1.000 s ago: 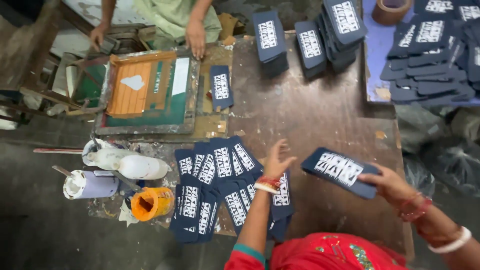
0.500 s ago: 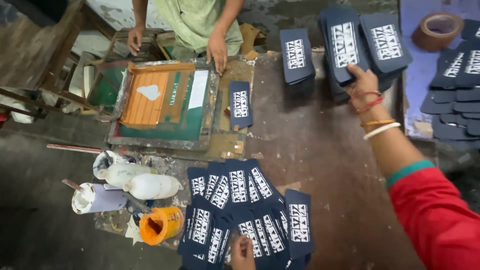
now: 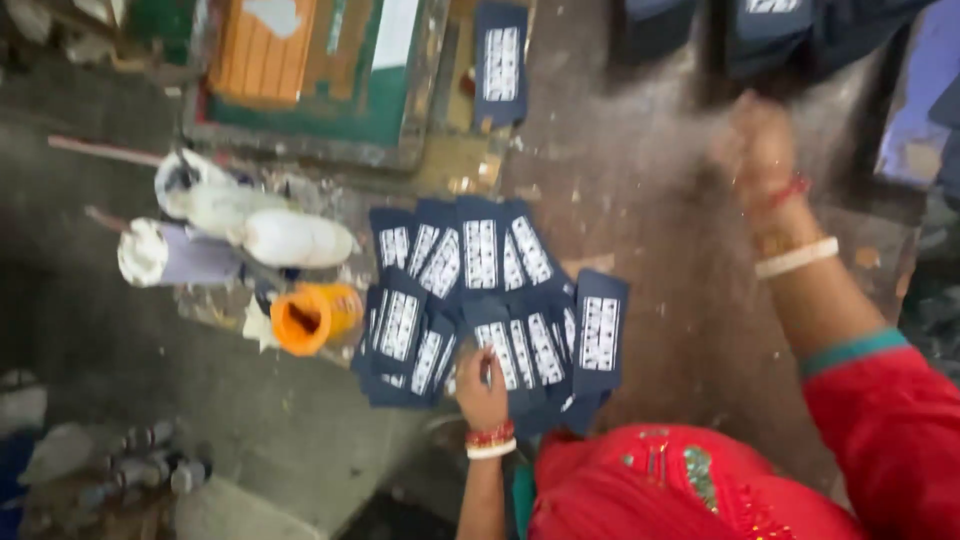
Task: The person stacks dark blue rectangular items with white text on a wooden table. They pick up the items from a pile, align them, and place them into a neat stack. Another person is visible in the background working at a separate station.
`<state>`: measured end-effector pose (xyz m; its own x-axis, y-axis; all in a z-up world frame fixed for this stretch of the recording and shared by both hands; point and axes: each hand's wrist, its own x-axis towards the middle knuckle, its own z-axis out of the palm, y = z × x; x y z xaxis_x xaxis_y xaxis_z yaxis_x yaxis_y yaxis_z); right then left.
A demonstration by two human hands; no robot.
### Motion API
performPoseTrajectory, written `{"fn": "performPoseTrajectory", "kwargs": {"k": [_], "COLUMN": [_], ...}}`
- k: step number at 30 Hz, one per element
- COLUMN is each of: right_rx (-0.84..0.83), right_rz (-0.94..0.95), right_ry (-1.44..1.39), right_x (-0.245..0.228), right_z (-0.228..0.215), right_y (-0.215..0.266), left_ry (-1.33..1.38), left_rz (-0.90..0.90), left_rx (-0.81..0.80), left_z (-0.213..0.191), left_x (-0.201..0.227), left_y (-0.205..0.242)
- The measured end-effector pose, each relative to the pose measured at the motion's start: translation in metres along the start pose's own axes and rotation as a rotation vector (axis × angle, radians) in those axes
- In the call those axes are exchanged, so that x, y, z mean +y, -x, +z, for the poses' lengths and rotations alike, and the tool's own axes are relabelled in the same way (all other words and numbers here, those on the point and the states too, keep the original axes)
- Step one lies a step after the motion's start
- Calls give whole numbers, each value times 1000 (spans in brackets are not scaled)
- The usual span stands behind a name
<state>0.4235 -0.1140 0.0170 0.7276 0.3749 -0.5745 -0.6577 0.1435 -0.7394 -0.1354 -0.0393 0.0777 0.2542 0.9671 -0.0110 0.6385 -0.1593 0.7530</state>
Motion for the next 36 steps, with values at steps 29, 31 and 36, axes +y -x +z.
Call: {"fn": "performPoseTrajectory", "kwargs": {"k": [29,31,36], "right_rx": [-166,-162,-153], "right_rz": [67,119,-171], "right_ry": [1469,1482,1365], "right_x": [181,178,176], "right_z": [22,21,26], "right_y": [288,292,322], "left_ry": [323,-124,-11], "left_rz": [-521,-333,-270], "left_rx": [-431,-468,-310], "left_z": [54,49,65], "left_x": [-8,-2,-1], "left_y": [27,33,60]}}
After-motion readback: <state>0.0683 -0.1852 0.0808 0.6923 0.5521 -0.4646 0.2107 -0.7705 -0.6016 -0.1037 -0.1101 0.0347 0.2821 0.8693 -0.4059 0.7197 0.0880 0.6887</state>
